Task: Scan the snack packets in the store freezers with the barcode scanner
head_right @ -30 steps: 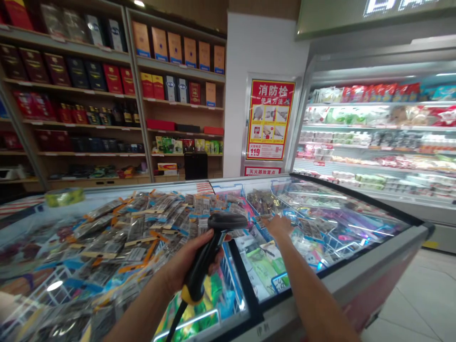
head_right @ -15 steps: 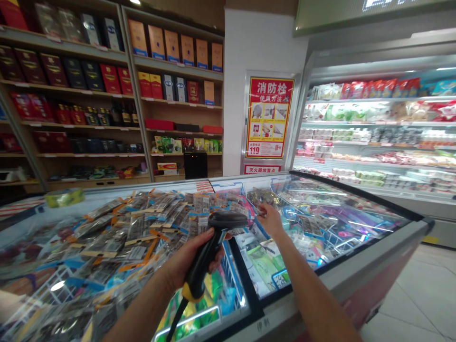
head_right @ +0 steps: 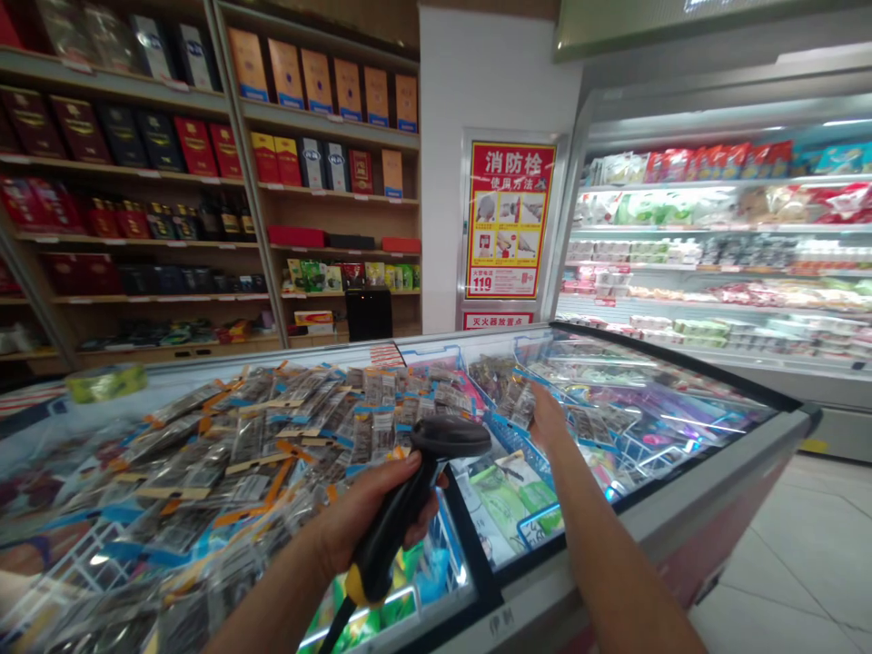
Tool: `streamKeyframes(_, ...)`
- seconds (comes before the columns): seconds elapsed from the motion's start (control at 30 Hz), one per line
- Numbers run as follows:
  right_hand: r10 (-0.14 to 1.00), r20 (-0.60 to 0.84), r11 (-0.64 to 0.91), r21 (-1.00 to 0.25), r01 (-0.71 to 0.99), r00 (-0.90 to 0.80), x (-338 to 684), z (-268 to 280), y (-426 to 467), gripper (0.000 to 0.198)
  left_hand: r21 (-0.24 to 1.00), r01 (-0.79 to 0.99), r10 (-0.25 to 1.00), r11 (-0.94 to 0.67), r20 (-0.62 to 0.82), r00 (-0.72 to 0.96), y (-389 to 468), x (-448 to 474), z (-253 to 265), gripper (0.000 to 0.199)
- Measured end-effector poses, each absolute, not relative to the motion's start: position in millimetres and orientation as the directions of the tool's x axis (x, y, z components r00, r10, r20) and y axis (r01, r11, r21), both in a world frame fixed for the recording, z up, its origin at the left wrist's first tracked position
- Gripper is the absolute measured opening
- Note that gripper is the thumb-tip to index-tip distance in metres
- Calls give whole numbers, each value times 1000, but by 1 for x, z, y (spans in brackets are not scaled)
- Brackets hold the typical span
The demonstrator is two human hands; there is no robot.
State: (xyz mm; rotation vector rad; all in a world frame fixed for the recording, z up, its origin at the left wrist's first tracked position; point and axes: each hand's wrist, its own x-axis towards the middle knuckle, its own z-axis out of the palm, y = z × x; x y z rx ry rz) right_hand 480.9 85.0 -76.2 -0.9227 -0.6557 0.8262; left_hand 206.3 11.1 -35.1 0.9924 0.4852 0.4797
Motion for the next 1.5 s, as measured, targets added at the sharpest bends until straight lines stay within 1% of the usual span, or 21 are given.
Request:
streamKeyframes(0.17, 901, 50, 260, -856, -446, 430, 475, -70, 84, 16, 880, -125, 576, 458, -187, 795, 7, 207, -34, 37)
streamKeyframes(0.33, 931, 25, 211, -850, -482, 364, 469, -67, 83, 18, 876, -120, 569, 467, -194, 799, 5, 207, -33, 37)
streamKeyframes(0.47, 941, 23, 192, -858, -477, 337, 467, -66, 81, 20, 875, -104, 557, 473, -206, 805, 7, 206, -34, 37)
streamKeyframes(0.7, 932, 36, 200, -879, -432, 360, 470, -69, 84, 21, 845, -107, 560, 524, -247, 791, 10, 206, -36, 36)
streamKeyframes(0.87, 929, 33, 197, -887, -419, 368, 469, -68, 82, 20, 831, -124, 551, 542, -239, 800, 9, 206, -35, 36)
streamKeyframes(1.03, 929, 40, 198, -893, -404, 369, 466, -68, 81, 21, 847, -176, 562, 502, -165, 810, 6, 202, -30, 38)
streamKeyframes(1.13, 931, 56, 205, -898, -388, 362, 467, -70, 81, 22, 851, -191, 570, 490, -146, 809, 9, 201, -23, 38)
streamKeyframes(1.33, 930, 84, 227, -897, -379, 358, 469, -69, 82, 23, 884, -140, 570, 445, -160, 806, 29, 208, -4, 36)
streamKeyframes(1.5, 925, 99, 236, -906, -350, 368, 474, -69, 85, 26, 896, -125, 613, 427, -185, 768, 32, 208, -10, 37)
